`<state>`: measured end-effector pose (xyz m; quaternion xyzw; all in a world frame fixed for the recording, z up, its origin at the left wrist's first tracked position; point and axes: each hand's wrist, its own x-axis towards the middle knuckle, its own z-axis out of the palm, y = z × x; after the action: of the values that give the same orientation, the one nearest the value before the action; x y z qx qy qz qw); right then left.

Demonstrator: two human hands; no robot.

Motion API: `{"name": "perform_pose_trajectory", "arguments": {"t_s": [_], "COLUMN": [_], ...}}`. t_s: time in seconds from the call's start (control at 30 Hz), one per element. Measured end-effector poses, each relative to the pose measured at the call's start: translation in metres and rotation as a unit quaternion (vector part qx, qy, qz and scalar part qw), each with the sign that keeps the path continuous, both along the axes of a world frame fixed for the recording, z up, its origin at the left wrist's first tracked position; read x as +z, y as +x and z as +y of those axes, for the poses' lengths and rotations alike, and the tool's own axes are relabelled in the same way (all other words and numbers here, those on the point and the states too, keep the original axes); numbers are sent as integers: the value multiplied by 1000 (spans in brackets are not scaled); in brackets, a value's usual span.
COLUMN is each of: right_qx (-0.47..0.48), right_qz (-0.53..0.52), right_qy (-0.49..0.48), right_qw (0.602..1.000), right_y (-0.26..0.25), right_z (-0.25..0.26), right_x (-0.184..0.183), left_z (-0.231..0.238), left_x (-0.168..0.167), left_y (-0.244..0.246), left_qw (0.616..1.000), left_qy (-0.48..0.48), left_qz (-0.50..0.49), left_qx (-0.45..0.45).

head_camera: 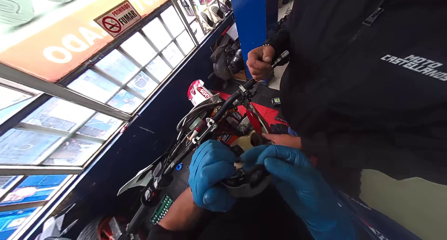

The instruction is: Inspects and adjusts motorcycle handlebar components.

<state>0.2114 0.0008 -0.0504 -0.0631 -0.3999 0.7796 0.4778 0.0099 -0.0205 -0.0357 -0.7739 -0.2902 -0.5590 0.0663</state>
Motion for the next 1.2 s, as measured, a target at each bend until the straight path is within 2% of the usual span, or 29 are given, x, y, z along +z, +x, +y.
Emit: {"name": "perform_pose_trajectory", "arguments": {"t_s": [0.13, 0.23, 0.37, 0.57, 0.7, 0.83, 0.93, 1.2], "right_qx": [16, -21, -58, -30, -31, -22, -8, -18], "right_qz": [-38, -60, -37, 10, 23, 0, 25, 49], "right_qy": [11, 20, 11, -43, -95, -174, -218, -233], "right_qw": [999, 998, 998, 999, 995, 984, 976, 971], "right_y": [5, 6, 9, 3, -12, -28, -36, -32], "right_z": [-8, -9, 6, 30, 55, 79, 99, 115], "right_x": [5, 7, 2, 7, -2, -12, -22, -25], "left_z": [1, 2, 14, 27, 39, 52, 69, 90], "left_x": [-2, 0, 13, 42, 39, 23, 13, 6], "left_y": [2, 3, 7, -11, -19, -14, -7, 1], "left_qw": [1000, 1000, 995, 974, 967, 967, 965, 967], "left_qy": [15, -4, -102, -192, -220, -215, -199, -185], "left_qz": [-3, 16, 7, 102, 122, 120, 120, 119], "left_qx": [16, 16, -23, -67, -30, 70, 120, 130]}}
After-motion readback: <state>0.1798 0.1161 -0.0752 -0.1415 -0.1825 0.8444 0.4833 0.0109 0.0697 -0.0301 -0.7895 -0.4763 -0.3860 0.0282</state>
